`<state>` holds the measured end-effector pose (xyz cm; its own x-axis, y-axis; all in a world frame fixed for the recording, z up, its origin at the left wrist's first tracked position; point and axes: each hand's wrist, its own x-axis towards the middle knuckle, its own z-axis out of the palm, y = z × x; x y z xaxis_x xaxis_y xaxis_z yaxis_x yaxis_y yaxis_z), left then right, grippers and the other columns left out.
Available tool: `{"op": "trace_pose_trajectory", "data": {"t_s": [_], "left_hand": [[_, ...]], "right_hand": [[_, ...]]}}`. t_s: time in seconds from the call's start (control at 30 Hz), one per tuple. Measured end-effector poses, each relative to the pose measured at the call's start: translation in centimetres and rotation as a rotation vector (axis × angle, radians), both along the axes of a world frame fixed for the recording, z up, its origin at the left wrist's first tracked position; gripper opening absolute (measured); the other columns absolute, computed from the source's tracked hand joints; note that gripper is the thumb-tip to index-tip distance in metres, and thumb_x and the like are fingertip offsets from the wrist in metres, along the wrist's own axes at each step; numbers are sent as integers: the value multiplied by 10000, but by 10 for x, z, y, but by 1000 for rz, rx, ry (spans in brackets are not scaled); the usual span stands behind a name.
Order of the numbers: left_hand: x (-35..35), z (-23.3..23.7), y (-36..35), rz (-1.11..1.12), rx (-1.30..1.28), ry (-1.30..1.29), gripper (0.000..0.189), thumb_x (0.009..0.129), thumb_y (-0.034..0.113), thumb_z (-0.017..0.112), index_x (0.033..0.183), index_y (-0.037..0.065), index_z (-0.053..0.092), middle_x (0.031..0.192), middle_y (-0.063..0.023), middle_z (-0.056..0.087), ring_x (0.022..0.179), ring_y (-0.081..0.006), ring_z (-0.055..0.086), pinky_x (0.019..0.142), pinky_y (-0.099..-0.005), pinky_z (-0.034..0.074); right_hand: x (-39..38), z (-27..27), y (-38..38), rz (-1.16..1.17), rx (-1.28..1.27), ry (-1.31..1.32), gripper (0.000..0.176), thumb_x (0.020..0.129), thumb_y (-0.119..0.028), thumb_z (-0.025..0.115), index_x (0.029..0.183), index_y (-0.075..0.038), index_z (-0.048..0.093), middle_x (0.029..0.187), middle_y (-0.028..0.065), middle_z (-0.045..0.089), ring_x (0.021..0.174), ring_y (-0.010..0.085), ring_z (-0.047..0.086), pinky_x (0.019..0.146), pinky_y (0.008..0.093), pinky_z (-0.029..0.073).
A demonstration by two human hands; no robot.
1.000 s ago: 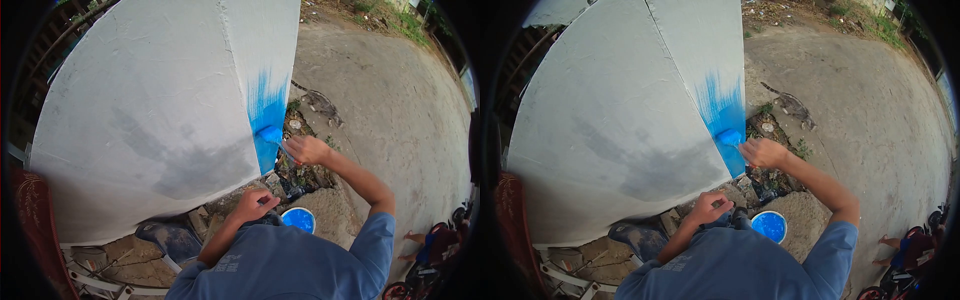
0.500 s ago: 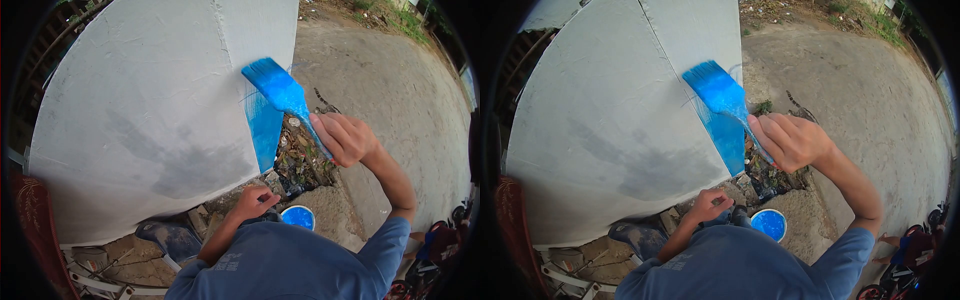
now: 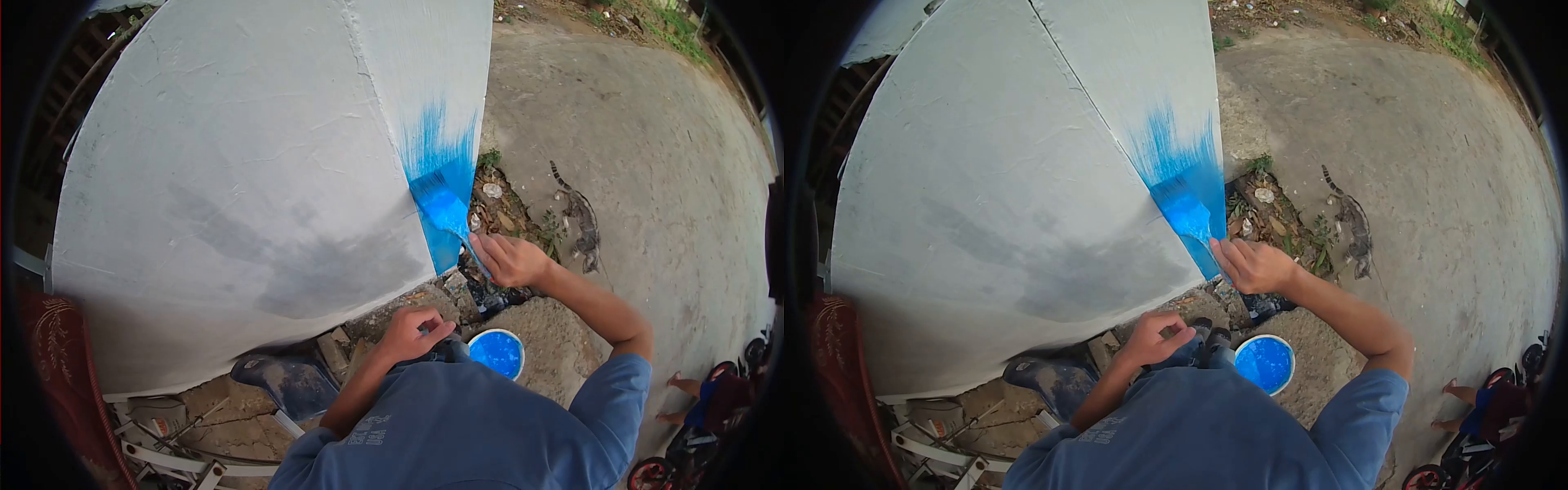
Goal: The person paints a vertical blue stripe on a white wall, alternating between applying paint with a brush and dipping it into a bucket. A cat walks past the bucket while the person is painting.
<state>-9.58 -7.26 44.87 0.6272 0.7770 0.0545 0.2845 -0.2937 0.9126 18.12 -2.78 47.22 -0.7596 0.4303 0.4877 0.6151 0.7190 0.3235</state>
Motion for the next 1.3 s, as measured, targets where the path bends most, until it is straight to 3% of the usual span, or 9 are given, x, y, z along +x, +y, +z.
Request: {"op": "trace_pose_trajectory", "data": {"t_s": [0.03, 0.37, 0.53, 0.63, 0.83, 0.9, 1.03, 1.17, 1.3], "left_hand": [[-1, 0, 0, 1, -2, 3, 291, 864, 298, 700, 734, 40, 663, 658, -98, 642, 609, -206, 646, 567, -307, 485], [-3, -4, -3, -6, -62, 18, 294, 862, 299, 701, 747, 31, 664, 676, -96, 657, 613, -198, 654, 571, -301, 489], [-4, -6, -5, 7, -60, 33, 293, 863, 300, 701, 755, 30, 666, 681, -97, 661, 618, -190, 660, 573, -295, 492], [-5, -5, -3, 5, -49, 32, 295, 863, 303, 701, 756, 30, 667, 680, -96, 661, 616, -188, 659, 575, -294, 493], [-8, -3, 3, 3, -70, 54, 240, 859, 232, 707, 772, 13, 657, 714, -93, 666, 655, -176, 647, 623, -296, 498], [-7, -3, 5, 17, -61, 30, 311, 864, 322, 695, 748, 34, 671, 688, -95, 669, 625, -203, 662, 585, -301, 497], [-3, -7, 9, 20, -38, -14, 315, 864, 329, 694, 744, 38, 672, 675, -91, 661, 616, -201, 655, 581, -301, 495], [4, -5, 16, -24, -22, -45, 323, 864, 341, 697, 736, 45, 673, 652, -81, 644, 603, -197, 643, 573, -303, 491], [9, -7, 20, -57, -56, -63, 326, 862, 349, 702, 733, 51, 676, 662, -81, 647, 608, -195, 644, 570, -303, 490]], "right_hand": [[0, -7, -1, 1, -5, -41, 664, 623, -198, 589, 1177, 166, 547, 949, 163, 596, 731, 193, 591, 565, 264, 531], [-3, -80, -6, -15, -157, -171, 584, 670, -181, 604, 1137, 167, 557, 849, 113, 569, 704, 186, 587, 507, 279, 503], [-8, -92, -7, 3, -328, -123, 328, 736, -176, 602, 935, 84, 584, 782, 98, 561, 695, 206, 608, 498, 303, 508], [-7, -82, 6, -39, -364, -114, 281, 759, -203, 604, 884, 44, 555, 754, 87, 548, 700, 217, 611, 497, 318, 513], [5, 8, 34, -23, -330, -98, 369, 773, -236, 605, 976, 70, 563, 782, 94, 573, 731, 228, 620, 537, 329, 526], [10, 48, 30, -18, -281, -141, 465, 745, -229, 627, 1078, 92, 576, 841, 99, 601, 756, 220, 624, 559, 323, 531], [12, 121, 16, -21, -172, -144, 517, 684, -128, 594, 1151, 93, 565, 902, 89, 588, 767, 193, 606, 541, 291, 523], [13, 165, 3, -33, 19, -165, 616, 597, -190, 654, 1122, 125, 581, 893, 97, 592, 754, 187, 604, 585, 287, 535], [12, 191, -6, 7, 245, -108, 612, 568, -108, 607, 1120, 155, 578, 923, 136, 592, 732, 197, 606, 576, 275, 525]]}}
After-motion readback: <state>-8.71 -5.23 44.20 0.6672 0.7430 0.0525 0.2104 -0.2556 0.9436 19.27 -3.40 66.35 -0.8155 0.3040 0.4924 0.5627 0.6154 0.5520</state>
